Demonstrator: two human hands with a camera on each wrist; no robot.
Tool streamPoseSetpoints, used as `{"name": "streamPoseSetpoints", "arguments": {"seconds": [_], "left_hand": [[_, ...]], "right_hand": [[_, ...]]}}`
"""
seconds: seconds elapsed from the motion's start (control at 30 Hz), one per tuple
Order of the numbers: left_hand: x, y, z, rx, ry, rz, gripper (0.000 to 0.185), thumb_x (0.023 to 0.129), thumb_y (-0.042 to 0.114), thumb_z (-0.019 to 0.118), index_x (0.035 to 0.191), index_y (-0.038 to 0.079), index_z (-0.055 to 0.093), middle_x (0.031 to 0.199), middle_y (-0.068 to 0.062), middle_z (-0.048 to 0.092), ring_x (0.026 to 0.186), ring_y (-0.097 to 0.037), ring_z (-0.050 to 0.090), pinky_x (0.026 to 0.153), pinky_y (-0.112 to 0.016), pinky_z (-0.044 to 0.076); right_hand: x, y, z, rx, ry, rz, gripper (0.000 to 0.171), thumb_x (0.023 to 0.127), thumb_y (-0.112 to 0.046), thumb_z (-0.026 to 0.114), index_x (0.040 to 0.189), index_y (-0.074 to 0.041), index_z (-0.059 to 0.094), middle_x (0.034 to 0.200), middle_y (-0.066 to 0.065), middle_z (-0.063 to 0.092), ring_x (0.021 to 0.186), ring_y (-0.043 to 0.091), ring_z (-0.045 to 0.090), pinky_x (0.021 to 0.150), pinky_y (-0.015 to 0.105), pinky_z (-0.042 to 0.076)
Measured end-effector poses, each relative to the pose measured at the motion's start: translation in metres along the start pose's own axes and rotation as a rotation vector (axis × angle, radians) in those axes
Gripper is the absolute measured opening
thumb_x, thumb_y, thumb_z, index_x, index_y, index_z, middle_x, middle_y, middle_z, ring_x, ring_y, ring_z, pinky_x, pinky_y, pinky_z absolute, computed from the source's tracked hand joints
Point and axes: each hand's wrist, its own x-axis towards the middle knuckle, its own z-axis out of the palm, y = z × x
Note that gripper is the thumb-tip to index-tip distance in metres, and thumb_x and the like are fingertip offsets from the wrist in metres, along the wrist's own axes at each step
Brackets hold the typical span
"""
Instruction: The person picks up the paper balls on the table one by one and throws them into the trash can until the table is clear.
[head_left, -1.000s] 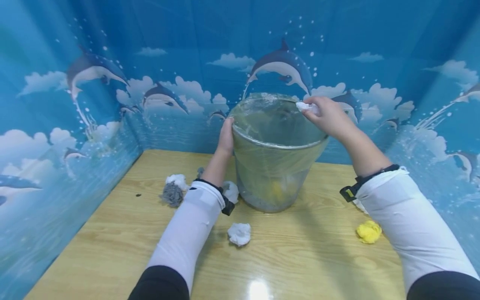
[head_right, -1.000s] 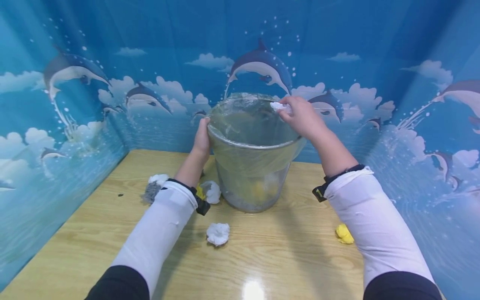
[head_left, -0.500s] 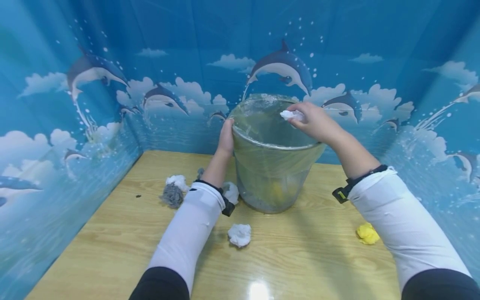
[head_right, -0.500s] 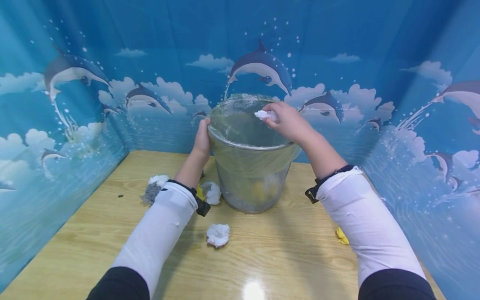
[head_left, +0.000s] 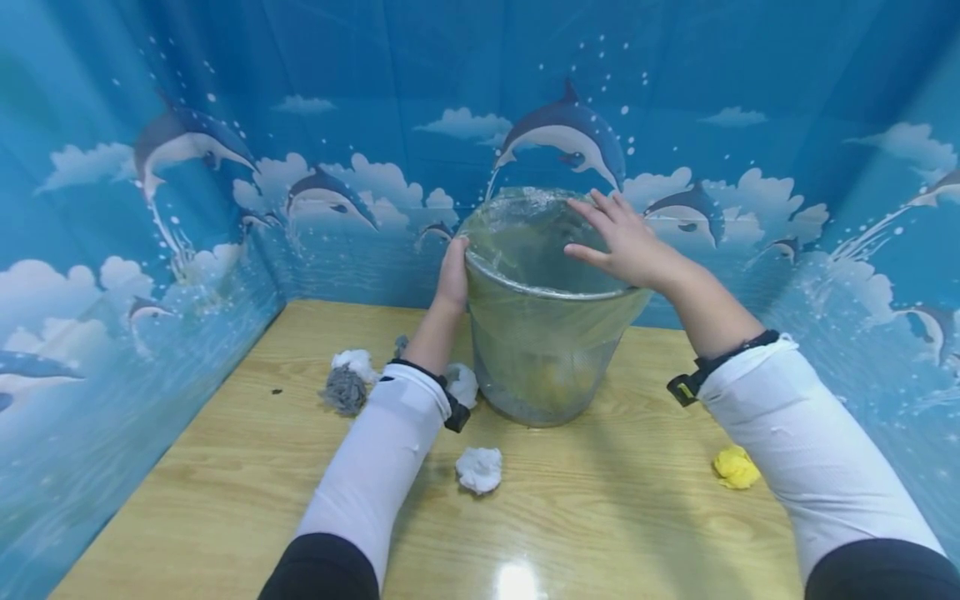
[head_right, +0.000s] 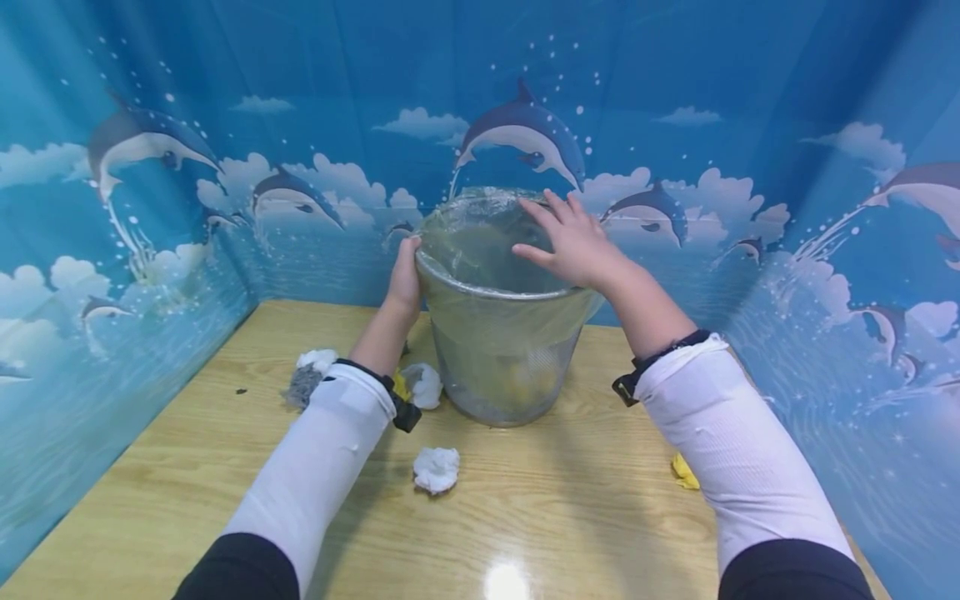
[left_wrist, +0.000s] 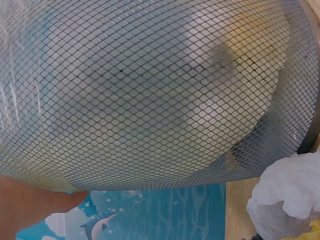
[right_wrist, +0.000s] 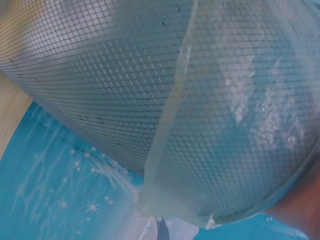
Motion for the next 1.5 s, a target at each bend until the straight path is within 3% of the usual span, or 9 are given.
{"name": "streamPoseSetpoints", "arguments": {"seconds": [0.27, 0.67, 0.77, 0.87, 0.97, 1.07, 1.2, 1.4, 1.5], "left_hand": [[-0.001, 0.001, 0.000, 0.008, -0.012, -0.006, 0.060, 0.100, 0.040, 0.022, 0.153, 0.012, 0.025, 0.159, -0.005, 0.023, 0.146, -0.022, 0.022, 0.120, -0.041, 0.015], [0.000, 0.002, -0.003, -0.012, -0.008, -0.001, 0.057, 0.100, 0.040, 0.021, 0.145, 0.009, 0.037, 0.134, -0.011, 0.042, 0.130, -0.024, 0.038, 0.117, -0.042, 0.021], [0.000, 0.002, -0.003, -0.006, -0.015, -0.006, 0.052, 0.100, 0.041, 0.021, 0.134, 0.009, 0.044, 0.121, -0.007, 0.045, 0.123, -0.023, 0.040, 0.115, -0.042, 0.024], [0.000, 0.001, -0.002, -0.005, -0.026, -0.003, 0.040, 0.100, 0.040, 0.021, 0.109, 0.012, 0.049, 0.105, -0.002, 0.045, 0.107, -0.019, 0.044, 0.108, -0.039, 0.030], [0.000, 0.001, -0.001, -0.012, -0.035, 0.012, 0.033, 0.100, 0.039, 0.021, 0.087, 0.017, 0.043, 0.091, -0.001, 0.042, 0.087, -0.016, 0.042, 0.094, -0.034, 0.034], [0.001, 0.001, -0.001, -0.015, -0.033, 0.029, 0.032, 0.100, 0.038, 0.022, 0.082, 0.019, 0.041, 0.086, 0.001, 0.042, 0.079, -0.013, 0.040, 0.086, -0.030, 0.033], [0.002, 0.001, -0.001, -0.005, -0.020, 0.052, 0.033, 0.099, 0.037, 0.022, 0.091, 0.016, 0.046, 0.091, 0.001, 0.043, 0.085, -0.013, 0.042, 0.090, -0.031, 0.034], [0.002, 0.000, -0.002, -0.002, -0.011, 0.054, 0.049, 0.100, 0.036, 0.022, 0.130, 0.005, 0.047, 0.105, -0.002, 0.045, 0.100, -0.016, 0.044, 0.104, -0.039, 0.033], [0.001, 0.000, -0.002, -0.003, -0.013, 0.043, 0.046, 0.100, 0.036, 0.022, 0.122, 0.007, 0.050, 0.102, -0.001, 0.045, 0.097, -0.015, 0.044, 0.103, -0.038, 0.034]], "right_hand": [[-0.005, 0.007, -0.002, 0.001, -0.016, 0.036, 0.078, 0.097, -0.058, 0.039, 0.157, -0.025, 0.003, 0.162, 0.012, -0.012, 0.147, 0.041, -0.013, 0.110, 0.071, -0.002], [-0.019, 0.025, -0.011, 0.031, 0.002, 0.092, 0.078, 0.097, -0.059, 0.038, 0.157, -0.024, 0.002, 0.162, 0.016, -0.011, 0.146, 0.043, -0.014, 0.108, 0.073, -0.001], [-0.026, 0.033, -0.014, 0.036, 0.015, 0.103, 0.078, 0.098, -0.058, 0.037, 0.157, -0.022, 0.001, 0.161, 0.018, -0.013, 0.145, 0.044, -0.015, 0.107, 0.074, -0.002], [-0.033, 0.044, -0.015, 0.043, 0.033, 0.119, 0.077, 0.099, -0.057, 0.035, 0.157, -0.020, 0.001, 0.160, 0.022, -0.012, 0.144, 0.046, -0.015, 0.107, 0.073, -0.002], [-0.041, 0.056, -0.016, 0.062, 0.051, 0.147, 0.077, 0.099, -0.055, 0.035, 0.157, -0.017, 0.000, 0.159, 0.023, -0.013, 0.144, 0.047, -0.016, 0.107, 0.074, -0.002], [-0.048, 0.067, -0.016, 0.082, 0.065, 0.179, 0.078, 0.100, -0.054, 0.035, 0.157, -0.016, -0.002, 0.159, 0.023, -0.015, 0.143, 0.048, -0.017, 0.105, 0.075, -0.001], [-0.056, 0.081, -0.015, 0.089, 0.079, 0.215, 0.080, 0.099, -0.056, 0.034, 0.156, -0.015, -0.004, 0.158, 0.023, -0.017, 0.143, 0.050, -0.015, 0.104, 0.076, 0.002], [-0.071, 0.103, -0.009, 0.081, 0.094, 0.251, 0.081, 0.099, -0.055, 0.033, 0.156, -0.012, -0.005, 0.157, 0.027, -0.016, 0.141, 0.052, -0.015, 0.104, 0.076, -0.001], [-0.080, 0.114, -0.004, 0.076, 0.081, 0.270, 0.082, 0.100, -0.055, 0.033, 0.155, -0.010, -0.006, 0.156, 0.028, -0.018, 0.141, 0.052, -0.016, 0.105, 0.075, -0.001]]}}
